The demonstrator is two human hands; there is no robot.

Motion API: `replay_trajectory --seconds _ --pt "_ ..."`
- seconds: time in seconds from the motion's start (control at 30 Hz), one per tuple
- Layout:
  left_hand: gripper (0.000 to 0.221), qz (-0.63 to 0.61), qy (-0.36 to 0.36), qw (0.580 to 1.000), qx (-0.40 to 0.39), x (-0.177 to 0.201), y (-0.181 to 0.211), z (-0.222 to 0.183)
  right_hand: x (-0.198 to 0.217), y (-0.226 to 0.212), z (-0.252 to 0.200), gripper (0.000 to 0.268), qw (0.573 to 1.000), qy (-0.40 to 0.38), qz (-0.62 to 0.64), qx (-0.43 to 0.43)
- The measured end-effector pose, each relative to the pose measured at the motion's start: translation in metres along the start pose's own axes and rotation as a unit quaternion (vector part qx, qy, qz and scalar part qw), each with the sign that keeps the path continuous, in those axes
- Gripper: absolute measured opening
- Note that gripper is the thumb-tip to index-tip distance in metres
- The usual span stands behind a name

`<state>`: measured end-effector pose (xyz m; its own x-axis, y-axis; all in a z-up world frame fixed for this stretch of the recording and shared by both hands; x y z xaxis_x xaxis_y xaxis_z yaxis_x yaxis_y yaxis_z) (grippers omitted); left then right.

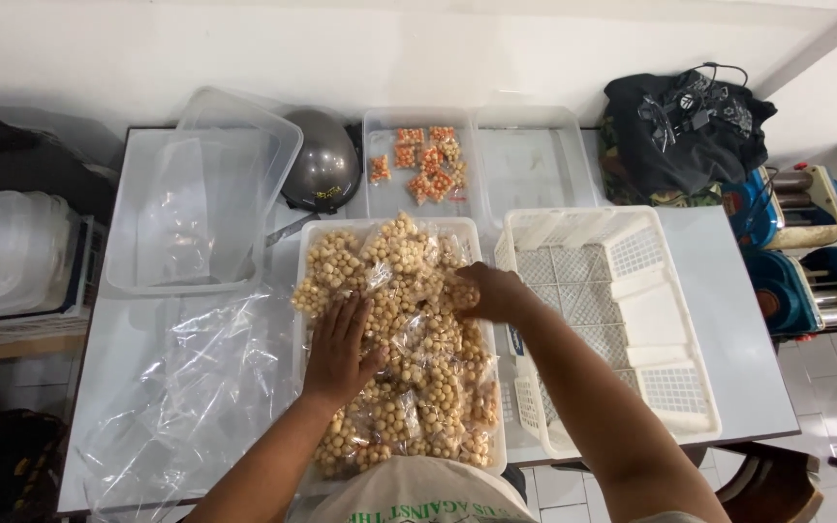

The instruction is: The person repeatedly picks small round food items from a large white tray and places them into clear plastic bags. The filled bags are then set into a second white tray on the right. The workspace includes additional trays with prepackaged items and a helmet on the table.

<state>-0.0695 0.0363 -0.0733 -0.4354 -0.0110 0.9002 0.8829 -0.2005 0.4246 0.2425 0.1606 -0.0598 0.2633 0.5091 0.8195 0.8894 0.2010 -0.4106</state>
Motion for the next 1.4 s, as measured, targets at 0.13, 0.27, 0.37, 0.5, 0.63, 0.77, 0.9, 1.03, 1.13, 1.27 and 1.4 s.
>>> replay_trajectory --seconds 0.13,0.27,0.37,0.5,0.63,0.77,0.9,1.03,1.13,1.27,1.4 --pt "0.099 0.004 -0.005 1.0 0.008 -0.001 0.0 -0.002 -0.02 -0.012 -0.009 0.083 0.989 0.049 -0.123 0.059" --pt "0.097 -0.004 -0.033 0.999 0.019 0.004 0.001 -0.001 -0.001 0.013 -0.023 0.037 0.913 0.163 0.374 0.001" --pt "0.094 -0.017 -0.066 0.997 0.03 0.004 0.004 -0.002 -0.001 0.035 -0.028 0.03 0.841 0.152 0.517 -0.049" --pt "0.092 -0.021 -0.099 0.994 0.036 0.004 0.006 0.0 0.028 0.025 -0.027 0.049 0.794 0.194 0.576 -0.019" --pt "0.097 -0.042 -0.143 0.987 0.059 0.014 0.008 0.0 0.039 0.006 -0.012 0.096 0.645 0.27 0.714 0.028" --pt "0.084 -0.229 0.021 0.973 0.017 0.089 0.005 -0.016 0.002 -0.032 -0.04 0.054 0.844 0.187 0.503 0.014" --pt "0.094 -0.201 0.053 0.977 0.043 0.097 -0.048 -0.073 -0.047 -0.059 -0.068 0.051 0.944 0.126 0.289 0.101" --pt "0.106 -0.154 -0.104 0.982 -0.022 0.086 0.007 -0.129 -0.051 -0.085 -0.146 0.051 0.973 0.112 0.169 0.109" --pt "0.118 0.023 -0.228 0.969 -0.091 0.019 0.019 -0.149 -0.06 -0.096 -0.173 0.077 0.98 0.143 0.094 0.1" --pt "0.125 0.068 -0.139 0.983 -0.1 -0.003 0.039 -0.127 -0.093 -0.105 -0.189 0.136 0.997 0.065 0.045 0.024" --pt "0.095 0.009 -0.094 0.993 -0.064 0.0 0.041 -0.097 -0.107 -0.099 -0.181 0.107 0.967 0.228 0.051 0.098"
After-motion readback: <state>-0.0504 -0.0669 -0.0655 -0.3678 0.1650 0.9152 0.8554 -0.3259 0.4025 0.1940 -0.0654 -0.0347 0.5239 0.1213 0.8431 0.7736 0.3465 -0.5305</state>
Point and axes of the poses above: each hand's wrist, its own z-axis towards the middle knuckle, its own x-axis out of the back of the hand, y = z × x, the point moved 9 cm from there along z, towards the middle knuckle, and after that the axes turned 7 degrees about x, right-handed, at the moved point
